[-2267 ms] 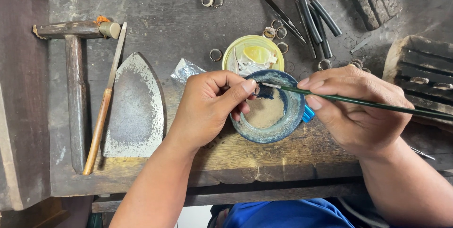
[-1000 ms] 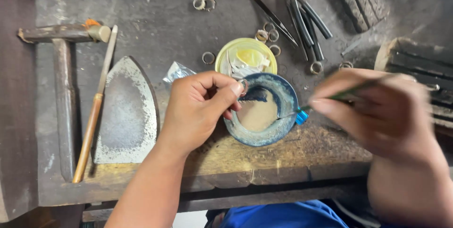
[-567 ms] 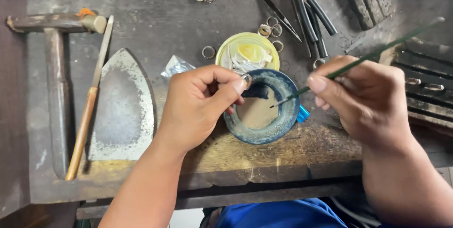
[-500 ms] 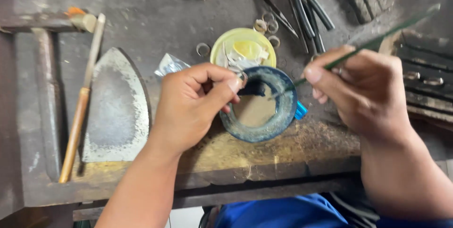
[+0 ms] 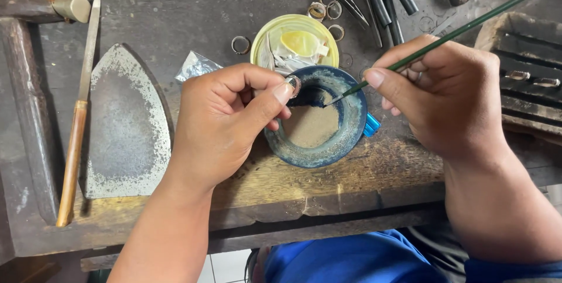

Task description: Applying solder paste and placing small solder pieces onto metal rings in preparation for soldering.

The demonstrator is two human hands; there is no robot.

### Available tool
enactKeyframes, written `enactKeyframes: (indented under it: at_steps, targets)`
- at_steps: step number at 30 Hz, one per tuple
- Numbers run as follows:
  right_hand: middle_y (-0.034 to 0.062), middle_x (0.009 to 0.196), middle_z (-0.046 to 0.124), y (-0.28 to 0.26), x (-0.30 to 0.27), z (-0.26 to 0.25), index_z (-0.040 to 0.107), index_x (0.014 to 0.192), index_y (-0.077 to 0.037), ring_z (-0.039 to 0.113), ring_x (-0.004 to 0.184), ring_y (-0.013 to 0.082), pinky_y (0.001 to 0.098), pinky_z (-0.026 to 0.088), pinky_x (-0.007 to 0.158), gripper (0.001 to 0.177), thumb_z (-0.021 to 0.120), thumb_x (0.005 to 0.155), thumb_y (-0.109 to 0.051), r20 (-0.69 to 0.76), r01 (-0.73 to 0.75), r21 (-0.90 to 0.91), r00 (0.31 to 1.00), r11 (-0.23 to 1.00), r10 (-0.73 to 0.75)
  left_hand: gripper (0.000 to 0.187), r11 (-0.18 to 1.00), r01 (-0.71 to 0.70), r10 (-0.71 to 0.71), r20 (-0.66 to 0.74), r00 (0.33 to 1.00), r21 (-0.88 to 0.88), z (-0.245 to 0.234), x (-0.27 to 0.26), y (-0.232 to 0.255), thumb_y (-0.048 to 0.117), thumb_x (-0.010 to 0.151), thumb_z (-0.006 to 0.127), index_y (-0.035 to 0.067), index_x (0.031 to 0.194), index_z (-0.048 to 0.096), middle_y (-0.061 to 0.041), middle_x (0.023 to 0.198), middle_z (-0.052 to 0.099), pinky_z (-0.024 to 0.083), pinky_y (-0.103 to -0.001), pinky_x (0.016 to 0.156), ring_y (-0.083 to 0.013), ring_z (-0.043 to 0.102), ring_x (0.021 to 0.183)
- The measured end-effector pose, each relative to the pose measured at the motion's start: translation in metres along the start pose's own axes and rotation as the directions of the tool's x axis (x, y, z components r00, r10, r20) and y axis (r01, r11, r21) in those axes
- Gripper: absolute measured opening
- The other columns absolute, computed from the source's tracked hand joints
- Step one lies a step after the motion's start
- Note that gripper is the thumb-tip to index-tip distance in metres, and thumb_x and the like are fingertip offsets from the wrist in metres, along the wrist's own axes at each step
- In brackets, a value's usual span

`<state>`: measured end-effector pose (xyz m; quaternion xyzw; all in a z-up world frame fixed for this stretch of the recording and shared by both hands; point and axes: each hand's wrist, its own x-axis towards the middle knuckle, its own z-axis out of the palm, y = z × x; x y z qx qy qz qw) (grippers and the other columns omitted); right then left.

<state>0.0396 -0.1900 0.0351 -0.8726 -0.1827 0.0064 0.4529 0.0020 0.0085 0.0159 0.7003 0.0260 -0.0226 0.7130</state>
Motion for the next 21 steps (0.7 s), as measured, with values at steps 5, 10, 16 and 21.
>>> enactKeyframes:
  at_steps: [5,10,16,21]
  targets:
    - [0.0088,0.050,0.051,0.001,-0.001,0.000,0.060,0.080,0.005,0.047,0.043,0.0085,0.0150,0.034,0.043,0.007,0.066,0.084,0.007,-0.012,-0.030,0.000,0.999,1.000,0.030,0.008,1.000,0.000,0.000,0.002,1.000,0.004,0.001,0.000,-0.001,0.010,0.078,0.058,0.003,0.075,0.062,-0.006,0.067,0.060,0.050,-0.019,0.048,-0.0094,0.057,0.058]
    - [0.0106,0.054,0.053,-0.001,0.000,-0.002,0.059,0.077,0.007,0.047,0.043,0.0104,0.0169,0.035,0.043,0.009,0.065,0.084,0.009,-0.016,-0.025,0.010,1.000,1.000,0.025,0.008,1.000,0.003,-0.004,0.007,1.000,0.010,0.000,0.001,-0.001,0.010,0.078,0.058,0.003,0.075,0.062,-0.006,0.067,0.061,0.050,-0.018,0.047,-0.0094,0.057,0.058]
    - [0.0173,0.062,0.053,0.001,-0.006,-0.004,0.052,0.084,0.013,0.049,0.044,0.0154,0.0196,0.039,0.041,0.007,0.057,0.083,0.008,-0.069,0.112,0.242,0.993,0.964,-0.098,0.010,0.997,0.067,-0.066,-0.019,0.998,0.039,0.001,0.001,0.002,0.011,0.077,0.059,0.004,0.071,0.064,-0.006,0.059,0.061,0.048,-0.018,0.043,-0.0080,0.056,0.051]
    - [0.0151,0.061,0.054,0.010,-0.010,0.003,0.048,0.078,0.008,0.059,0.054,0.0195,0.0301,0.059,0.058,0.006,0.051,0.081,0.004,-0.212,0.468,0.250,0.881,0.848,-0.424,0.012,0.982,0.173,-0.171,-0.028,0.985,0.074,0.002,0.002,0.000,0.013,0.077,0.060,0.006,0.068,0.063,-0.005,0.054,0.060,0.045,-0.019,0.042,-0.0077,0.051,0.044]
